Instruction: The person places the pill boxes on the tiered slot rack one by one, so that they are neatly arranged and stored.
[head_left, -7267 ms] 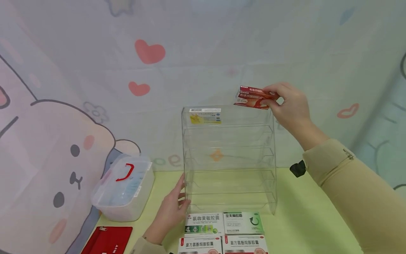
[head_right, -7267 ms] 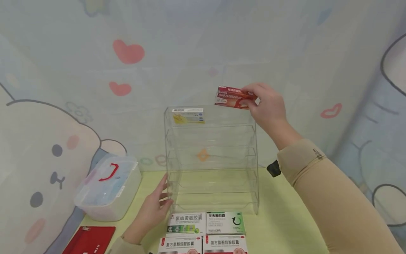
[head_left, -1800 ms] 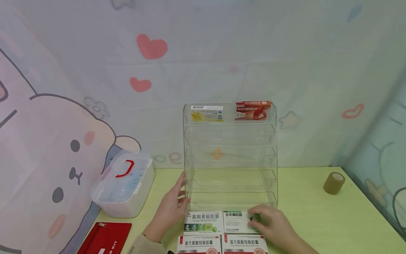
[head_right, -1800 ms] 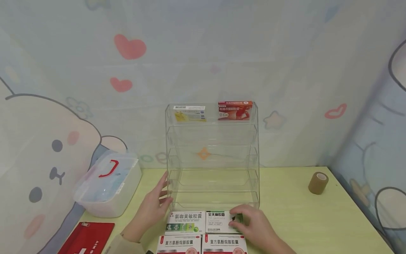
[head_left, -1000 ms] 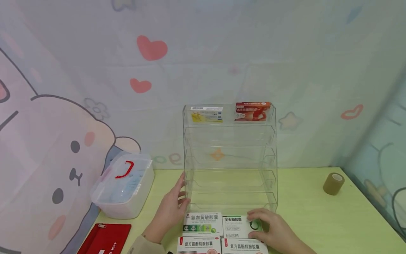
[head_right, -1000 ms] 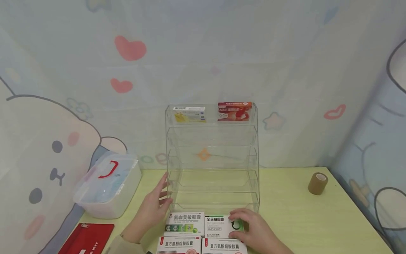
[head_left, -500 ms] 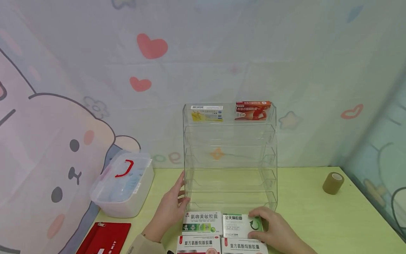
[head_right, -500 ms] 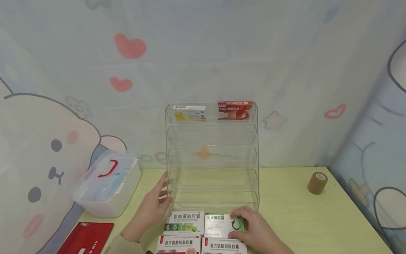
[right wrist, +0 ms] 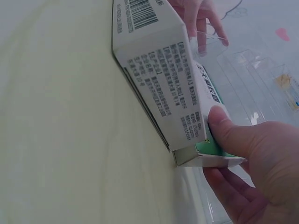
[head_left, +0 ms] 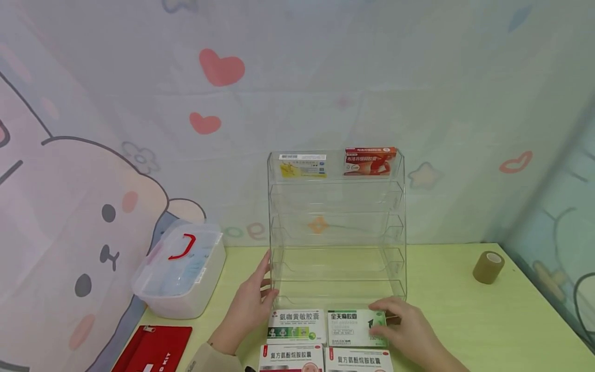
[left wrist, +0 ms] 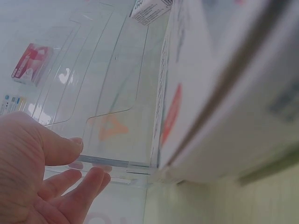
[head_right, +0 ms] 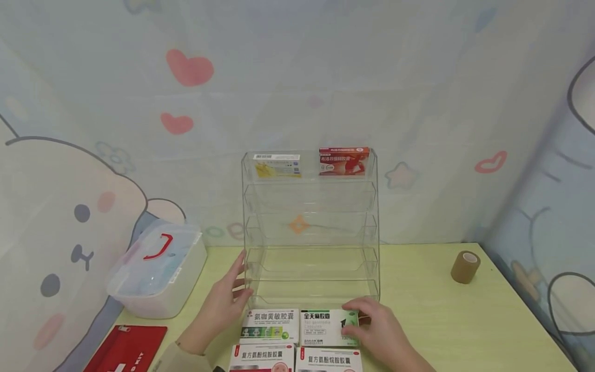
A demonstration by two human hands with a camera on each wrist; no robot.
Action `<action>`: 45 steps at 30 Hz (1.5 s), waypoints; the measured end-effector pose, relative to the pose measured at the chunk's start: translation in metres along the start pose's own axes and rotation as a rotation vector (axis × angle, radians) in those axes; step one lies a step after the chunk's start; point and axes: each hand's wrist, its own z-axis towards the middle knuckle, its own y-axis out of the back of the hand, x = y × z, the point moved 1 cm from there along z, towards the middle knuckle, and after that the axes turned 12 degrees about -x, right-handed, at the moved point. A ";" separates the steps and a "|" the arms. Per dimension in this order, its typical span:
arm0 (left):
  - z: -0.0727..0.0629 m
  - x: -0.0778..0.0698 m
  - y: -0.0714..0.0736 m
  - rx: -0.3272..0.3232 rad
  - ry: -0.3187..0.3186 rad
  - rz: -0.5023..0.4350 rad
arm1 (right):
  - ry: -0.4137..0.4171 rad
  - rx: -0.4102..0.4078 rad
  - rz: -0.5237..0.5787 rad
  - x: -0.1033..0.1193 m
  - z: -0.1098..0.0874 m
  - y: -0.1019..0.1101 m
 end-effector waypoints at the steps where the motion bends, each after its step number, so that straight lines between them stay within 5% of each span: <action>1: 0.000 0.000 0.000 0.000 0.001 -0.002 | 0.008 -0.011 0.009 0.000 0.000 0.000; 10: 0.000 -0.001 0.000 0.002 0.001 -0.005 | -0.011 -0.039 0.068 0.005 0.006 0.007; 22: -0.001 -0.001 -0.001 -0.003 -0.012 -0.012 | 0.131 -0.098 0.088 0.017 0.032 0.023; 45: 0.001 0.002 -0.001 -0.006 -0.005 0.008 | 0.317 -0.232 0.030 0.076 0.117 0.043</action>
